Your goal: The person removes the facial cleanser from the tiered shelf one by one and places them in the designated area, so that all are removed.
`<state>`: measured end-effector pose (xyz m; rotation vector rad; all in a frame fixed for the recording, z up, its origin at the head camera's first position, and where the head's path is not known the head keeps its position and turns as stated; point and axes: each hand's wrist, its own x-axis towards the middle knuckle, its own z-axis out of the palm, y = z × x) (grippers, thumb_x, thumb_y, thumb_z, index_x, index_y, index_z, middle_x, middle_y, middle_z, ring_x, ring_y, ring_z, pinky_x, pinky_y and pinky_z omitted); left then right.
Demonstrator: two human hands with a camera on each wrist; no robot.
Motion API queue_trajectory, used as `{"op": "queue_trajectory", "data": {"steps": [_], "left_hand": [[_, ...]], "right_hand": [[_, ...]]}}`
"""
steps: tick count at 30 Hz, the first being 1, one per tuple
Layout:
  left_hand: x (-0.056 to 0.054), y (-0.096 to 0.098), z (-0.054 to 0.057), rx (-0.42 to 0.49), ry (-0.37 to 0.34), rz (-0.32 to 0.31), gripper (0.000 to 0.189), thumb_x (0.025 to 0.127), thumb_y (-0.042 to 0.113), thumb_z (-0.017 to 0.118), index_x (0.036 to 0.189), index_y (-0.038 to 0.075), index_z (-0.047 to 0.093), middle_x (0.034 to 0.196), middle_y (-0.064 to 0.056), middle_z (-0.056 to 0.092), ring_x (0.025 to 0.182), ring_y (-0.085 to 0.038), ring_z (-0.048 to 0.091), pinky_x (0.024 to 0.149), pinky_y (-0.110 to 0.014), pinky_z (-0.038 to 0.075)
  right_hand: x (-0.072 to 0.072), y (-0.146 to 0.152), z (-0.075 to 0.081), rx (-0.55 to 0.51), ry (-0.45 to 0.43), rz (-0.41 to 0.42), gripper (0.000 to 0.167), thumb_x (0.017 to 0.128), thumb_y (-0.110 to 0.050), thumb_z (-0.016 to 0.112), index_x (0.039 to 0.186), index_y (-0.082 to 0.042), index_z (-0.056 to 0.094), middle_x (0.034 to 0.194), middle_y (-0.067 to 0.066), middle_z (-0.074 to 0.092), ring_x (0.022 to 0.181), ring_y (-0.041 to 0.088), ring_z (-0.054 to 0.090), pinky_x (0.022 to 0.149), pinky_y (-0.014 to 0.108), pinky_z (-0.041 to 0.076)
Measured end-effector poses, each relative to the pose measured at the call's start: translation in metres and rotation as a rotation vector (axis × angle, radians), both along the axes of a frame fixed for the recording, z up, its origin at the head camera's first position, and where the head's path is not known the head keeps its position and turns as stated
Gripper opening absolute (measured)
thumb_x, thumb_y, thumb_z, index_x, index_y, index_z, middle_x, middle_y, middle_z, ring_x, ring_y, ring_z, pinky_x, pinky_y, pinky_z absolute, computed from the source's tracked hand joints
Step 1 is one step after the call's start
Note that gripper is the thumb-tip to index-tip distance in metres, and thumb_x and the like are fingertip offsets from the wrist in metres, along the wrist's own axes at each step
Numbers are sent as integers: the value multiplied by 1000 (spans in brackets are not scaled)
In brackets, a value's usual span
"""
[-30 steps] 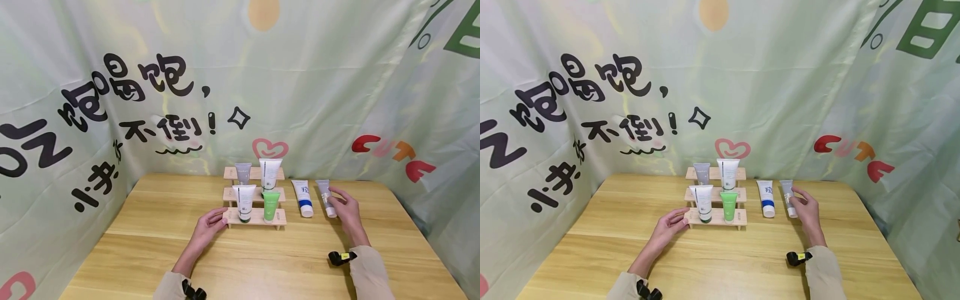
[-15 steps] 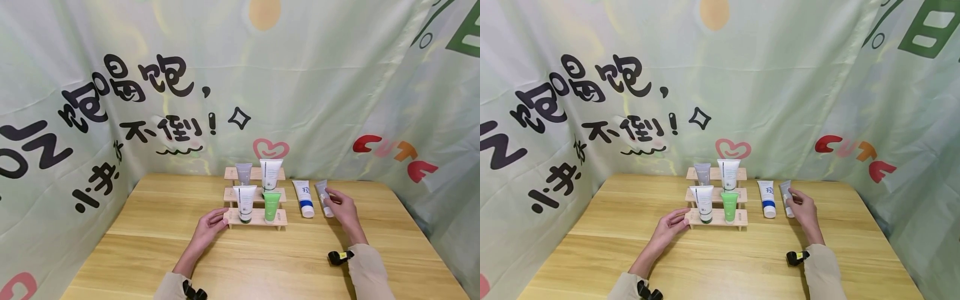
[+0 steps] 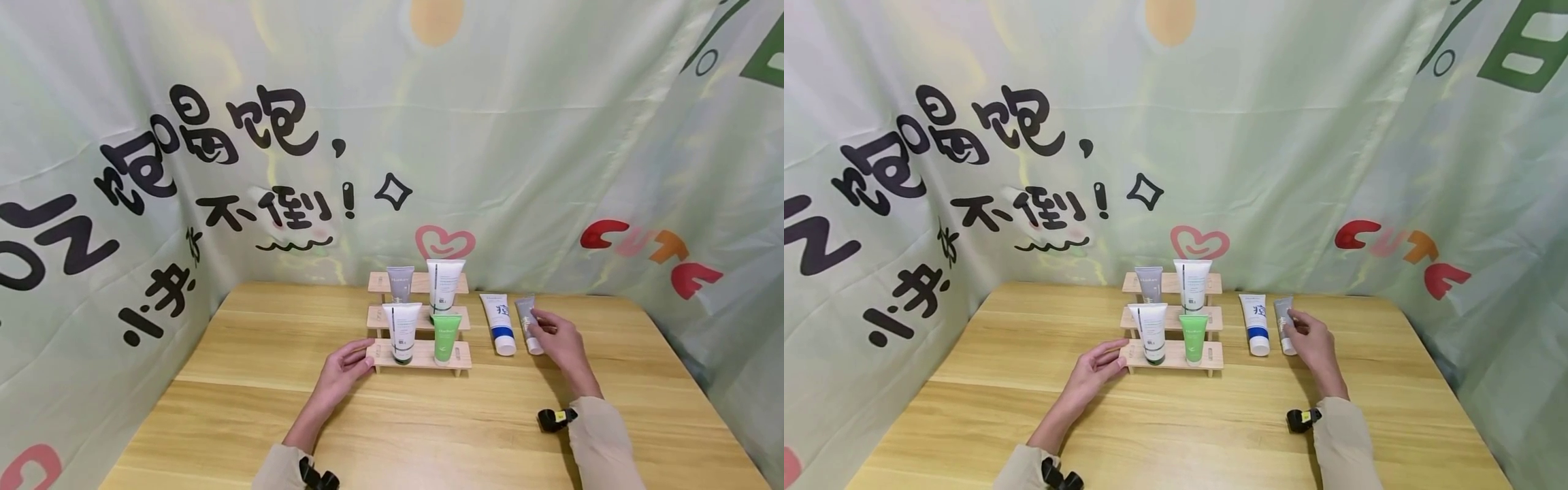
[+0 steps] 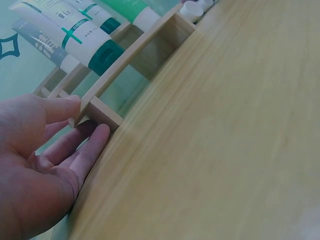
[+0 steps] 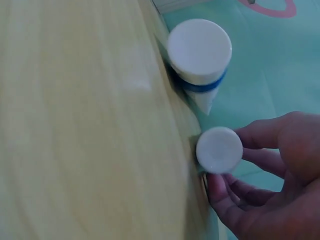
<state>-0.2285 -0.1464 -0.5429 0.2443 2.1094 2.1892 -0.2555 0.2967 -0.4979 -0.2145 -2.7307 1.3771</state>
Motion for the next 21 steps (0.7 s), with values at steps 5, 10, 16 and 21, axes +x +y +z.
{"op": "queue_trajectory", "data": {"steps": [5,10,16,21], "left_hand": [[0,0,1,-8,2,1,39,96,-1,69,135,-2,63,133,-28,62,119,-34,65,93,-31,60],[1,-1,1,-23,-2,10,38,97,-1,68,135,-1,64,134,-28,62,120,-34,64,92,-31,61],[2,-1,1,-7,-8,2,39,97,0,69,136,-2,63,135,-28,61,121,-35,64,93,-31,60],[1,0,3,-2,-12,-3,40,96,0,70,136,-1,63,135,-28,61,121,-35,63,93,-31,60]], "right_hand": [[3,6,0,-12,-17,17,51,108,-26,54,149,3,48,139,34,52,126,47,53,69,11,50],[3,6,-3,-5,-10,1,50,108,-27,53,148,2,51,139,33,53,125,46,54,75,15,50],[4,4,-1,13,-10,-38,48,109,-28,48,145,3,53,138,33,54,118,43,57,77,23,50],[8,9,2,-11,-11,-40,53,110,-34,44,145,6,51,134,33,54,108,37,61,70,21,56]]}}
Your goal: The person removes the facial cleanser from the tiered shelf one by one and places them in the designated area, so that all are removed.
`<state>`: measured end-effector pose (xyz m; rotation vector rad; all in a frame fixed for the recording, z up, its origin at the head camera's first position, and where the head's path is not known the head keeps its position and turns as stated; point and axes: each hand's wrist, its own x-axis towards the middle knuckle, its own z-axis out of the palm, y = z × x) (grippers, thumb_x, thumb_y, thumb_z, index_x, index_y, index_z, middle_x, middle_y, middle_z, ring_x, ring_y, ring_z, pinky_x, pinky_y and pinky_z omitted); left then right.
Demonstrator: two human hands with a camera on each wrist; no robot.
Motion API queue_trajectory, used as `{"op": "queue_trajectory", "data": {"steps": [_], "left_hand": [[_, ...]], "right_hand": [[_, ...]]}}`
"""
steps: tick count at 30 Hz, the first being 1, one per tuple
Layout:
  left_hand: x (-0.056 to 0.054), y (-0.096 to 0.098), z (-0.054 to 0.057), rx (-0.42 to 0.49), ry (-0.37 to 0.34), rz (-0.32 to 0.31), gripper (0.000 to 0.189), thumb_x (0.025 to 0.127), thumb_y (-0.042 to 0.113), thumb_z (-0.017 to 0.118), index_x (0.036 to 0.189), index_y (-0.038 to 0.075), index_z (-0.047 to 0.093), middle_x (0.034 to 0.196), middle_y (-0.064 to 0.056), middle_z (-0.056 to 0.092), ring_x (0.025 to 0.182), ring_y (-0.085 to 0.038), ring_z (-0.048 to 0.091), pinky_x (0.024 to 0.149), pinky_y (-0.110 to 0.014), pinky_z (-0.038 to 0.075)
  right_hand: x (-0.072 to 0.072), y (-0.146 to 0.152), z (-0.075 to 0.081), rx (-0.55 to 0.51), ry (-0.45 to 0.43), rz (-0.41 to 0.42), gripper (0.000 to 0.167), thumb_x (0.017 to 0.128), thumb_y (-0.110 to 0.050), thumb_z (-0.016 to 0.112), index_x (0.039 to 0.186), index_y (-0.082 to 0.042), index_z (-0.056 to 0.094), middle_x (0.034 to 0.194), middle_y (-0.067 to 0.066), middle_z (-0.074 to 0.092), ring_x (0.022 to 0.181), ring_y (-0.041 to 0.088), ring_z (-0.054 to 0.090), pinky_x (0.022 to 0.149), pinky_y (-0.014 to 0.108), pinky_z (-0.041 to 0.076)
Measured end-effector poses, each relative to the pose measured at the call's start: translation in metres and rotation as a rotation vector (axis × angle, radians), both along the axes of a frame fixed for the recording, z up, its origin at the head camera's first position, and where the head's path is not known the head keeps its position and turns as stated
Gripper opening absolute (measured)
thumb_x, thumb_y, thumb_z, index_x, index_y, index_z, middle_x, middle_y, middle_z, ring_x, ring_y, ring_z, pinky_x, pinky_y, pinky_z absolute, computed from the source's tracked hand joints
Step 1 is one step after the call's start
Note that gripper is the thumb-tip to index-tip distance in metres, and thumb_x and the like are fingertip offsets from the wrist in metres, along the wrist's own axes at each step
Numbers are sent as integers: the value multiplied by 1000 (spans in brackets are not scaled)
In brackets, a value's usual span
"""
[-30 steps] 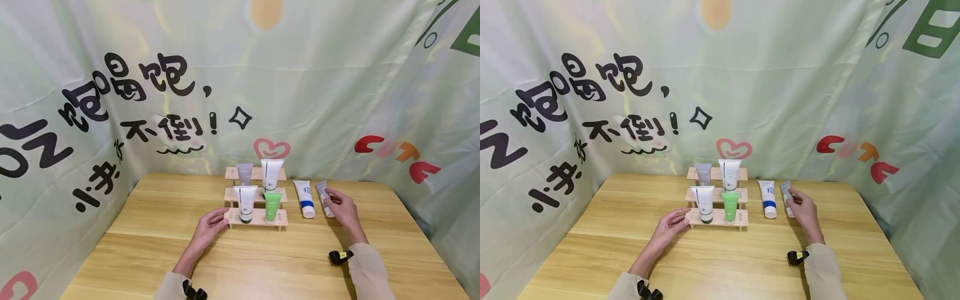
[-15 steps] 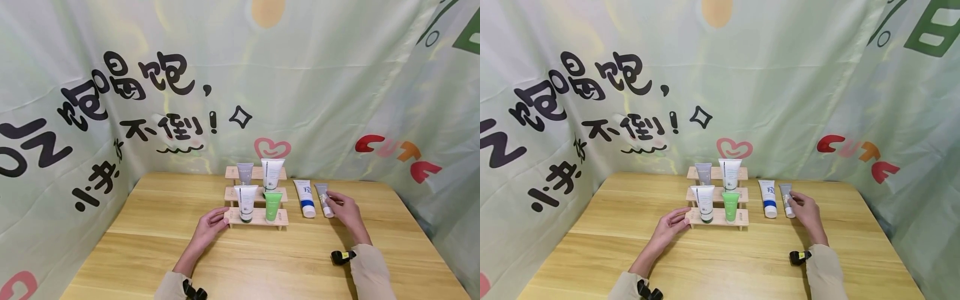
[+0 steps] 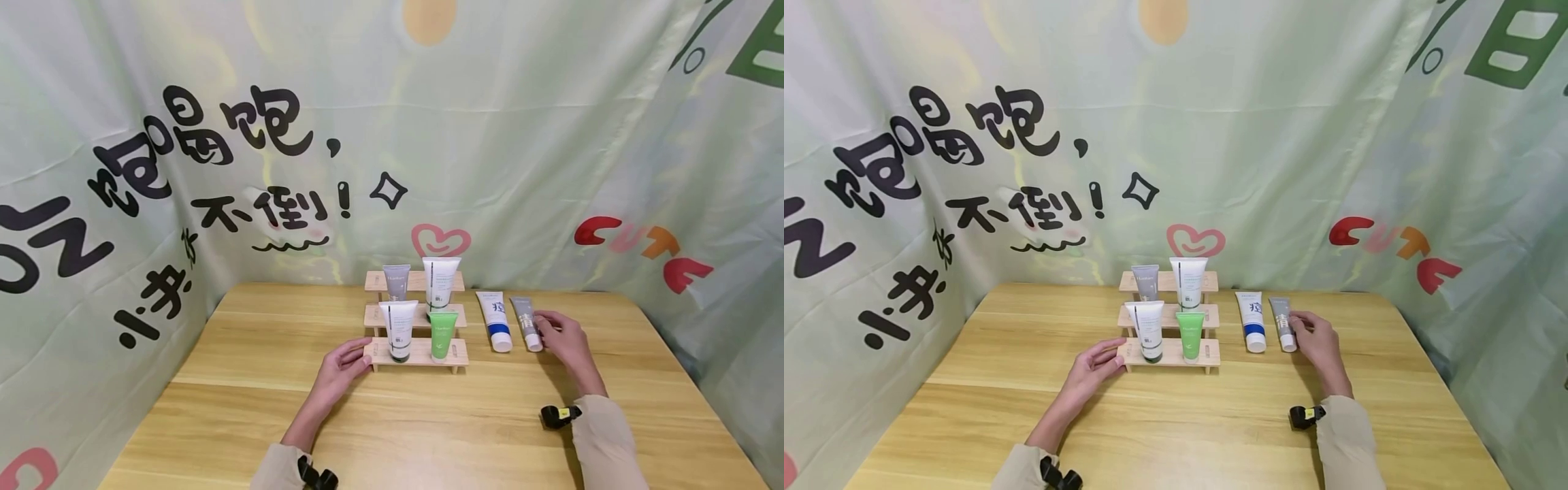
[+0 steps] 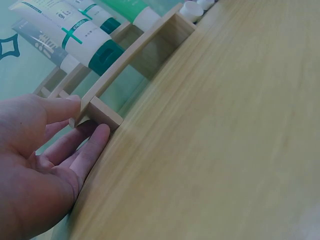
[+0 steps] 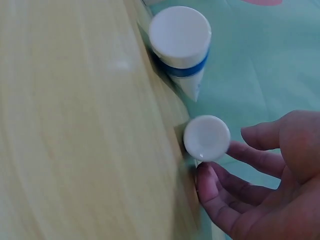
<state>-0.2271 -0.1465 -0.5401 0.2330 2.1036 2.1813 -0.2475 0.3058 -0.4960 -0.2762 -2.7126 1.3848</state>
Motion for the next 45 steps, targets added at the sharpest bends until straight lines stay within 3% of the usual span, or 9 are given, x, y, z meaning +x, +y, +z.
{"op": "queue_trajectory", "data": {"steps": [8,16,23,29,37,45], "left_hand": [[-1,2,3,-14,4,6,39,98,-1,67,137,-1,62,134,-30,61,120,-35,64,93,-31,60],[-4,3,3,-23,5,-1,40,98,-1,67,137,-1,62,136,-29,60,121,-36,63,93,-31,60],[-4,2,2,-29,12,-1,40,98,0,67,137,-1,62,135,-30,61,120,-35,64,93,-31,60],[-2,2,2,-28,8,1,41,97,0,68,137,-1,61,134,-29,61,119,-35,64,93,-31,60],[0,2,1,-26,-2,9,39,98,-1,67,137,0,63,135,-29,61,121,-35,63,94,-31,60],[2,1,0,-12,-4,9,40,97,-1,68,137,-1,62,135,-29,61,121,-36,63,94,-33,60]], "right_hand": [[8,14,7,-18,59,8,54,111,-34,42,142,9,52,125,33,59,90,22,67,67,25,61],[10,7,26,-32,200,16,46,110,-29,47,138,6,58,125,30,64,90,-5,63,74,10,55],[16,-12,43,-87,305,57,40,109,-23,52,137,6,58,124,30,65,91,-4,65,78,5,51],[16,-26,47,-146,381,101,38,107,-16,56,138,6,56,123,31,65,92,-5,65,80,12,57],[19,-41,49,-201,380,132,46,105,-18,61,146,-3,50,128,27,65,98,4,68,81,11,56],[21,-63,55,-320,397,202,45,103,-18,65,144,-6,50,129,28,62,107,9,66,86,22,61]]}}
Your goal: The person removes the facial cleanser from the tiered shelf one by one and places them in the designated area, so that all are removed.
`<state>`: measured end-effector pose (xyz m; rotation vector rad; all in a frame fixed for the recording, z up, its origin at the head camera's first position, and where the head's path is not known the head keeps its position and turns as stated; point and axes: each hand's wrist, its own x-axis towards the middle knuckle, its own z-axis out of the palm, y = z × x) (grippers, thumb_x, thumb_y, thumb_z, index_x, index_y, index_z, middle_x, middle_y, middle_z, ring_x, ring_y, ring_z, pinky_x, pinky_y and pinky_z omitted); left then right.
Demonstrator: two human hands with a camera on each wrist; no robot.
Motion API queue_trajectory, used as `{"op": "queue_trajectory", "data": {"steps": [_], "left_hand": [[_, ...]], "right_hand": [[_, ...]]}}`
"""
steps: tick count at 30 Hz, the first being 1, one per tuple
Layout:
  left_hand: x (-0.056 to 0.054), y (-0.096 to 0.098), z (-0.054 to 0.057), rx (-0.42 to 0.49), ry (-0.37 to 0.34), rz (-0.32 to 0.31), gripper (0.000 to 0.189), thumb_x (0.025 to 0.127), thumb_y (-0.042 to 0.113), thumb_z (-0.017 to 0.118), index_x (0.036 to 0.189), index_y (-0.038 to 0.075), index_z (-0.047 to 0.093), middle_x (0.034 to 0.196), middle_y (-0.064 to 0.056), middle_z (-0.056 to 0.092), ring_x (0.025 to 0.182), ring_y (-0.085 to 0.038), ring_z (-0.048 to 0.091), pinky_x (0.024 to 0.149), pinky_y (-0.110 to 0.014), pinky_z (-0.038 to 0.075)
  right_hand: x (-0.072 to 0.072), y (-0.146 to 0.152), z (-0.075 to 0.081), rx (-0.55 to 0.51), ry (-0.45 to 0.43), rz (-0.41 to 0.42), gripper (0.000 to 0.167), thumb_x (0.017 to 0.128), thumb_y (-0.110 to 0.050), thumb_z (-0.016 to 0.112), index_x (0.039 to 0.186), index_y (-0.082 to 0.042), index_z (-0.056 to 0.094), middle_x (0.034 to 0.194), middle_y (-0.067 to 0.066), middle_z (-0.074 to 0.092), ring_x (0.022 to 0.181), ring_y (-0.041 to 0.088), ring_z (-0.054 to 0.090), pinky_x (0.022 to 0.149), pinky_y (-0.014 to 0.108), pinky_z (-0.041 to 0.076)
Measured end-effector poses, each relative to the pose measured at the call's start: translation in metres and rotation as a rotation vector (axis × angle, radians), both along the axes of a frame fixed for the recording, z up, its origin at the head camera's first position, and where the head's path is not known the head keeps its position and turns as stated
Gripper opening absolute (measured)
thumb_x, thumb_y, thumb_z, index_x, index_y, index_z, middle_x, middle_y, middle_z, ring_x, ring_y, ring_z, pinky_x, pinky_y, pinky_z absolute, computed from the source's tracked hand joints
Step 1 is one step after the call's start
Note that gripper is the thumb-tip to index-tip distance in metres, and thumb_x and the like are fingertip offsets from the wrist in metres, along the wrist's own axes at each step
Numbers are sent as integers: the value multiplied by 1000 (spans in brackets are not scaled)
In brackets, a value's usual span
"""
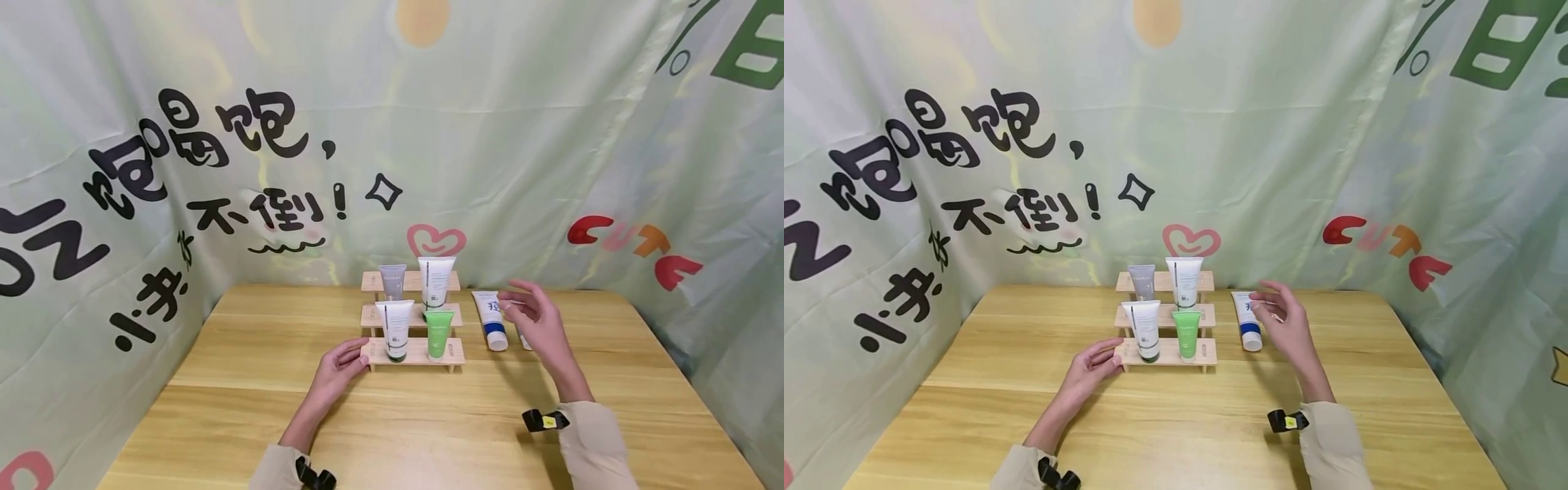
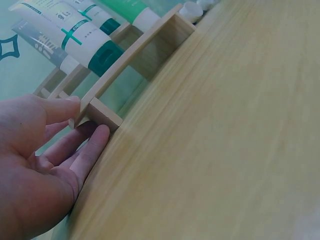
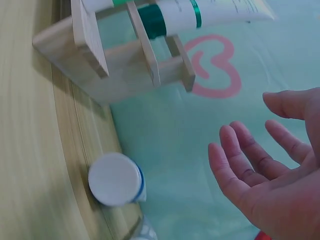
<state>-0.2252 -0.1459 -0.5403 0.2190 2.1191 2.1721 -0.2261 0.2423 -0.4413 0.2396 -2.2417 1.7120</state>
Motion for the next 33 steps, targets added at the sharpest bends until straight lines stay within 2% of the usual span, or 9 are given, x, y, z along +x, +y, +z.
{"op": "queue_trajectory", "data": {"steps": [7,12,22,28,33], "left_hand": [[3,0,-1,-3,-8,7,40,97,-1,68,137,0,63,135,-29,61,122,-36,62,94,-34,60],[2,1,0,5,4,2,41,97,0,69,137,0,62,135,-29,61,121,-36,63,94,-34,60],[1,-1,0,-39,22,10,41,98,5,69,138,0,62,134,-29,62,118,-32,65,93,-33,60],[1,-1,0,-25,-1,8,40,98,4,70,137,2,63,135,-26,62,120,-32,64,94,-33,60],[2,1,0,-15,-19,15,39,97,2,69,136,5,65,134,-24,63,120,-31,64,93,-32,60]], "right_hand": [[-1,-16,-3,-49,13,63,45,103,-16,65,143,-3,49,131,26,62,109,8,64,88,20,60],[-3,-25,-5,-96,4,106,42,103,-15,65,142,-6,51,134,26,60,114,18,64,91,25,60],[-6,-45,-1,-110,20,136,47,102,-13,66,144,-2,48,137,22,59,126,35,57,97,21,56],[-15,-59,4,-160,1,145,48,101,-13,68,144,-3,49,136,19,61,128,33,57,101,23,55],[-21,-67,7,-188,-13,182,50,100,-13,70,144,-5,50,137,19,60,127,34,57,99,27,57]]}}
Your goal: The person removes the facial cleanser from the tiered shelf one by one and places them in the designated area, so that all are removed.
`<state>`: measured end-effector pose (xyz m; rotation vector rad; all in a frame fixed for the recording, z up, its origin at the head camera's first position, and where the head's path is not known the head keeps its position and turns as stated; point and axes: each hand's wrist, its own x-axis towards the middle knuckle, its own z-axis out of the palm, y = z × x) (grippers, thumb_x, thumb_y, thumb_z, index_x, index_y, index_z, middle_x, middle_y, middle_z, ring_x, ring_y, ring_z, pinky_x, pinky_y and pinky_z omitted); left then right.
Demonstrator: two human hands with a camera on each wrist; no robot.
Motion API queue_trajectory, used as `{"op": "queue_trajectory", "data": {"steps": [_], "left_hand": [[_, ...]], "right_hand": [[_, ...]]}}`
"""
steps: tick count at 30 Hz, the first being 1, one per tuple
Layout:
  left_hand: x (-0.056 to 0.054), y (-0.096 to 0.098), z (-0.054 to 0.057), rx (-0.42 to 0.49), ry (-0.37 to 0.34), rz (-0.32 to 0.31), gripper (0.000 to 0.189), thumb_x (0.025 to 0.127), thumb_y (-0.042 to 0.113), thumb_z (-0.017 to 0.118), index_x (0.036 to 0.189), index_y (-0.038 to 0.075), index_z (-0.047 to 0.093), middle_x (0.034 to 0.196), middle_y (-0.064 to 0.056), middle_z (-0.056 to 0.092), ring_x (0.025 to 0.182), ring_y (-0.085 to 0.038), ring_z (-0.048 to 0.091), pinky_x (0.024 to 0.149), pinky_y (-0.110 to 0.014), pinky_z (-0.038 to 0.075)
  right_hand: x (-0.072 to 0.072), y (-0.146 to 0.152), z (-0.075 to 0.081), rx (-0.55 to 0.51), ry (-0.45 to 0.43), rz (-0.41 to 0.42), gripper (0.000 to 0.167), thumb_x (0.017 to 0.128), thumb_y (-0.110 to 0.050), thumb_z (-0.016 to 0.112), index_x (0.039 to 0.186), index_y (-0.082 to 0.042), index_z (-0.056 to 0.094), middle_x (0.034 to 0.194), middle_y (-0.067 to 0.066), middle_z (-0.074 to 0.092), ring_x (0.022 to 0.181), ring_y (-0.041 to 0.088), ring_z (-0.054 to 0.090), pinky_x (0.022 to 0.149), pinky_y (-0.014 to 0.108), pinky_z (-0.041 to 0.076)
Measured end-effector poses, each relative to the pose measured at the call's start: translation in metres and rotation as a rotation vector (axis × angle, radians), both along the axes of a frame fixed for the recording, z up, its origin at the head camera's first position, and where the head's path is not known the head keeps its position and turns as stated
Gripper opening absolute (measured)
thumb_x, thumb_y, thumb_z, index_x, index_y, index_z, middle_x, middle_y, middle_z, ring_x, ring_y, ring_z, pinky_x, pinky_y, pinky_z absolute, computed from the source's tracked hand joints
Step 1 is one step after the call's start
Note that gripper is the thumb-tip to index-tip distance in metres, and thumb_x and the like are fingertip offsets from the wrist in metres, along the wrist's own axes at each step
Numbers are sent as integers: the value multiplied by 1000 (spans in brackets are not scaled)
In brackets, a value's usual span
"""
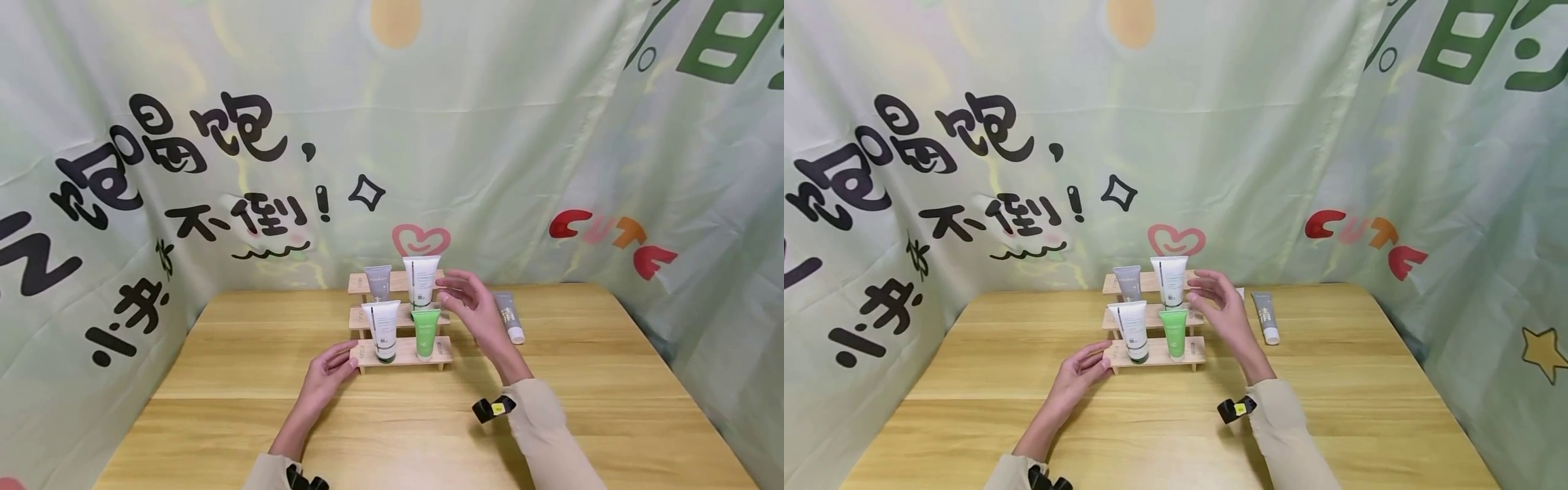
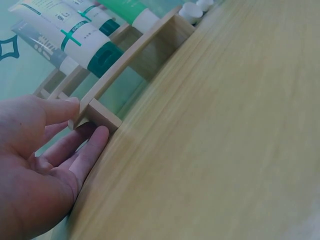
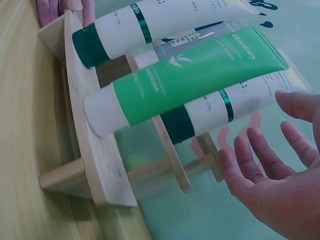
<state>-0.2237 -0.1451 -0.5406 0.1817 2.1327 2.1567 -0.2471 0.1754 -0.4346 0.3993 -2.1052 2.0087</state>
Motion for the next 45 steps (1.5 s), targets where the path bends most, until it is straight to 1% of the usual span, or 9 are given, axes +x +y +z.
{"op": "queue_trajectory", "data": {"steps": [5,11,19,22,26,28,33,39,45], "left_hand": [[0,0,1,6,2,3,39,97,1,69,135,4,65,133,-24,64,119,-31,65,93,-33,61],[1,0,2,6,5,1,39,97,2,70,135,4,65,133,-24,64,119,-31,65,93,-32,61],[2,0,3,-4,15,-6,39,97,3,70,136,4,64,133,-24,64,119,-32,65,93,-31,60],[1,-1,2,1,20,-11,39,97,3,70,136,2,64,133,-25,64,120,-33,64,93,-31,60],[1,-1,2,4,27,-12,39,97,3,69,136,1,63,133,-27,63,120,-34,64,94,-32,60],[1,-1,2,2,29,-13,39,98,2,69,137,0,63,133,-28,63,119,-33,65,94,-33,60],[2,0,1,-7,31,-14,39,98,2,68,137,0,62,133,-28,63,118,-32,66,93,-33,60],[2,-1,0,-13,40,-9,40,98,2,69,137,0,62,133,-28,63,118,-32,65,93,-32,60],[1,-1,0,-13,42,-15,40,98,4,70,137,1,62,133,-28,63,118,-32,66,93,-32,60]], "right_hand": [[-4,-7,3,-23,-31,39,51,99,-12,71,145,-7,49,138,18,59,126,34,57,99,29,58],[-8,-12,6,-21,-65,46,52,97,-12,72,144,-8,50,139,18,59,127,33,57,99,30,57],[-13,-17,5,23,-112,42,53,96,-5,72,144,-6,49,137,21,60,124,35,56,96,25,56],[-15,-18,5,45,-121,41,52,96,-6,73,143,-7,50,137,20,60,125,35,56,99,29,55],[-15,-19,6,75,-120,23,50,96,-8,74,141,-9,53,136,17,62,125,33,57,105,40,53],[-15,-19,5,84,-109,7,49,96,-8,74,140,-9,53,136,16,62,125,33,57,106,43,52],[-14,-16,5,82,-84,-25,49,97,-6,72,141,-7,52,136,18,62,125,33,57,104,37,53],[-9,-10,15,53,-48,-35,49,97,-5,70,142,-7,49,136,19,60,125,34,56,100,28,55],[-3,-2,23,27,-64,-14,50,100,-6,67,144,-6,43,140,21,55,128,36,54,93,30,59]]}}
